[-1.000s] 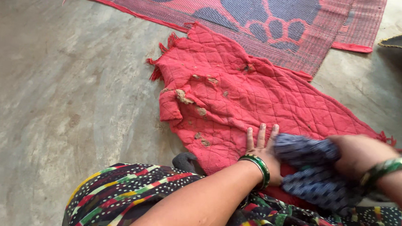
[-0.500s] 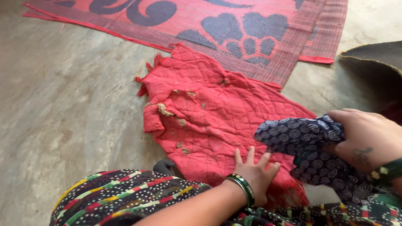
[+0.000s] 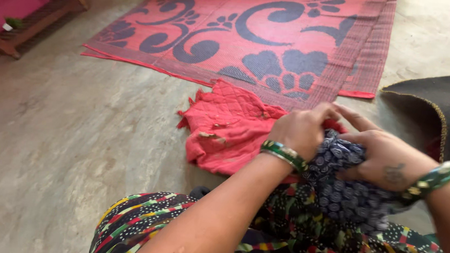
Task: The person sits on the floor and uses a small patterned cloth to wipe a larger red quilted textile. They repeatedly rub the surface of the red cloth, focusing on specific areas and occasionally adjusting the fabric's position.
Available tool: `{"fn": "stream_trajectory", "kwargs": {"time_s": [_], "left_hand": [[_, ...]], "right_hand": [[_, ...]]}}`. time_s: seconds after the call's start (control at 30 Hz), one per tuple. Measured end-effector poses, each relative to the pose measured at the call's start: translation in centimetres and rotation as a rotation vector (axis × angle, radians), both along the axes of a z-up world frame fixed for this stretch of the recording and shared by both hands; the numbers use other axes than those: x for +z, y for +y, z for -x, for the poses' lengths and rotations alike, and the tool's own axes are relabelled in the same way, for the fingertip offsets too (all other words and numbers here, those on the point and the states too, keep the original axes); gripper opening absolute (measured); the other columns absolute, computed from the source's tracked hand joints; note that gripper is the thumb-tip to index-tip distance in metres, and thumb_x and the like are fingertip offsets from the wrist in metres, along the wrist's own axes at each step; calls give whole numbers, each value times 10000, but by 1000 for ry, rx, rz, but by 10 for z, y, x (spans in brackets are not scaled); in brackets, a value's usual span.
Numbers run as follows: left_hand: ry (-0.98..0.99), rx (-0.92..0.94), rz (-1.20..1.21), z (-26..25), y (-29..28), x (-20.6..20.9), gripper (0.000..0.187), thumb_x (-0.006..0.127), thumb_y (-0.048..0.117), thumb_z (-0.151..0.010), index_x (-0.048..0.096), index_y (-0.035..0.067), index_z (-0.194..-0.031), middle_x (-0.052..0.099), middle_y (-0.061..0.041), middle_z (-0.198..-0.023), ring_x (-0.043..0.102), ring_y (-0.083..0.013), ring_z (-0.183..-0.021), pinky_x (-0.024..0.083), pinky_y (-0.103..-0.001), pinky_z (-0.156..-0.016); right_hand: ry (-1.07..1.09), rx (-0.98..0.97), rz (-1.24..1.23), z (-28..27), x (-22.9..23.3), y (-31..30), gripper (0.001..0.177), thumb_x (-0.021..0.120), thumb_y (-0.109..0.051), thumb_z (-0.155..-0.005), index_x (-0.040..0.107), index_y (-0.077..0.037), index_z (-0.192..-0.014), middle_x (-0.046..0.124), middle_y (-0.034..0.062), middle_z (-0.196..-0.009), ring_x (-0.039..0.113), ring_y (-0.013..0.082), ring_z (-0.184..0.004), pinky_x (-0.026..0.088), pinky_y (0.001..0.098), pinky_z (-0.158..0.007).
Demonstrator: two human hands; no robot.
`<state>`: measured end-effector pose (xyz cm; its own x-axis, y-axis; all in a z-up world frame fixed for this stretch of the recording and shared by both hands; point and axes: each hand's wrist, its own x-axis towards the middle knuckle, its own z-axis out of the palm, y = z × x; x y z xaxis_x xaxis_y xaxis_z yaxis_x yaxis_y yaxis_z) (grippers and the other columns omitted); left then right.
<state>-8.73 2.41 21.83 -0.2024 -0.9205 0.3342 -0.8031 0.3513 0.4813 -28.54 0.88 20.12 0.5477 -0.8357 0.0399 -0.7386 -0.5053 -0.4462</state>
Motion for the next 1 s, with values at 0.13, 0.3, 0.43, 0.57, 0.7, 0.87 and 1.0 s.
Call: {"fn": "stream_trajectory", "kwargs": {"time_s": [0.13,0.3,0.43,0.57,0.7,0.87,1.0], "left_hand": [[-148,-44,14,21,6,33,467,550,84,-885,514,252,-1319,747,-176,-1016,728,-405,-912,553,-540,-757],[-344,130,-57,15,15,14,563,473,112,-1010,319,307,-1515,629,-220,-1247,724,-428,-888,558,-553,-718],[-376,224,-299,-44,14,-12,409,631,172,-892,569,227,-1292,733,-199,-1105,685,-387,-985,542,-534,-804],[-7,-8,-153,-63,14,-51,282,679,325,-932,648,80,-1067,720,-230,-1032,694,-396,-936,532,-496,-789],[294,-22,-126,-51,9,-66,289,555,294,-1011,578,16,-1088,664,-255,-1014,660,-402,-940,511,-478,-806],[785,202,-206,-73,2,-47,290,457,253,-1027,616,37,-1137,691,-162,-989,650,-285,-911,492,-400,-835],[1009,325,-352,-111,-7,-71,321,484,238,-1029,646,11,-1188,673,-92,-1023,595,-199,-946,468,-345,-890]], "right_hand": [[-282,-370,-87,11,-1,-8,616,860,-171,-668,752,-121,-1272,715,142,-1271,732,290,-1068,570,413,-955],[-320,-636,5,29,-11,-24,543,886,-208,-678,796,-115,-1205,778,188,-889,771,295,-774,598,413,-777],[-323,-748,45,62,-27,-50,562,911,-213,-672,802,-100,-1212,782,189,-936,760,289,-789,593,409,-771],[-575,-703,-99,67,-37,-56,463,848,-149,-649,811,-28,-1094,809,146,-877,781,273,-701,630,425,-645],[-457,-677,143,51,-21,-33,502,880,-181,-705,774,-35,-1173,759,188,-1096,741,303,-921,570,416,-843],[-443,-480,421,6,-8,1,631,857,-344,-771,710,9,-1272,611,194,-1450,606,336,-1290,471,418,-1106],[-408,-407,349,-44,-13,14,712,810,-501,-834,663,0,-1319,541,215,-1480,532,375,-1354,429,463,-1110]]}}
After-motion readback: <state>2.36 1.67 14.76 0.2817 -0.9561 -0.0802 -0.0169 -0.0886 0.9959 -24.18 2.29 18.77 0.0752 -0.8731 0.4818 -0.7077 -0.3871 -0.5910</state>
